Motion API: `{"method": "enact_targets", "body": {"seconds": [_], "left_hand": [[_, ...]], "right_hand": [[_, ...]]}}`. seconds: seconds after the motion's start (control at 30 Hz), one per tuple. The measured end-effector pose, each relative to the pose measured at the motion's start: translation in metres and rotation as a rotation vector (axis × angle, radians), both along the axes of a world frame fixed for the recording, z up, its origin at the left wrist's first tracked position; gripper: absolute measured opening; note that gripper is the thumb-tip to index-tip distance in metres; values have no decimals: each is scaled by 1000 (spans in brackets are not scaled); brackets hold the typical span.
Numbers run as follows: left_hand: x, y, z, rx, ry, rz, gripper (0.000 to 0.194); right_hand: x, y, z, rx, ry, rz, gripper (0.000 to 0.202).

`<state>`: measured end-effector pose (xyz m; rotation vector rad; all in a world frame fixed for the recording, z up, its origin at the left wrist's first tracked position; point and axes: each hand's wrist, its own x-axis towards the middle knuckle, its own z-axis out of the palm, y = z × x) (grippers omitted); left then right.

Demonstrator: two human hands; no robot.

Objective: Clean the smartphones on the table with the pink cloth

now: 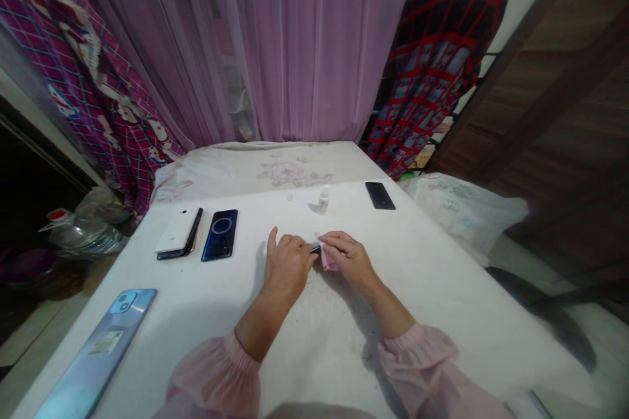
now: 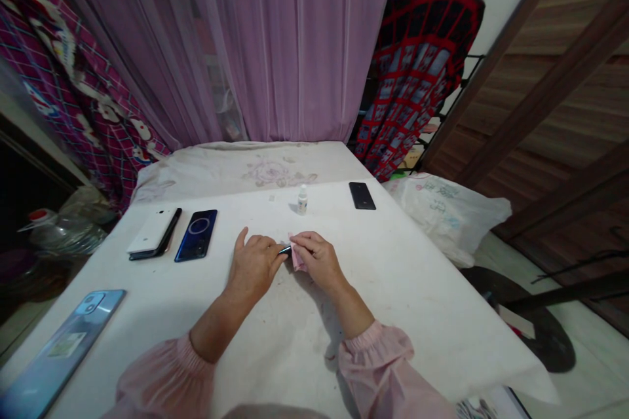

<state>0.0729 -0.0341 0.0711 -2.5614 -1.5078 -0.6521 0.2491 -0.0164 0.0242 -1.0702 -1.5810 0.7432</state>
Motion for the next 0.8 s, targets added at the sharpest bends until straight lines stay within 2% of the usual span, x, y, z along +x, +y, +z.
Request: {"method": "enact_targets", "body": {"seconds": [0.37, 0.53, 0.67, 0.8], "left_hand": [[0, 7, -1, -92, -11, 5, 13], [-1, 6, -2, -79, -30, -9, 13], [-7, 7, -6, -39, -70, -21, 14], [-17, 9, -9, 13, -204, -31, 17]], "right_hand": [[-1, 2, -13, -129, 227, -89, 26], [-1, 0, -16, -156, 233, -92, 31], [-3, 0, -24, -158, 233, -93, 33], [-7, 0, -26, -123, 187, -70, 31]]}}
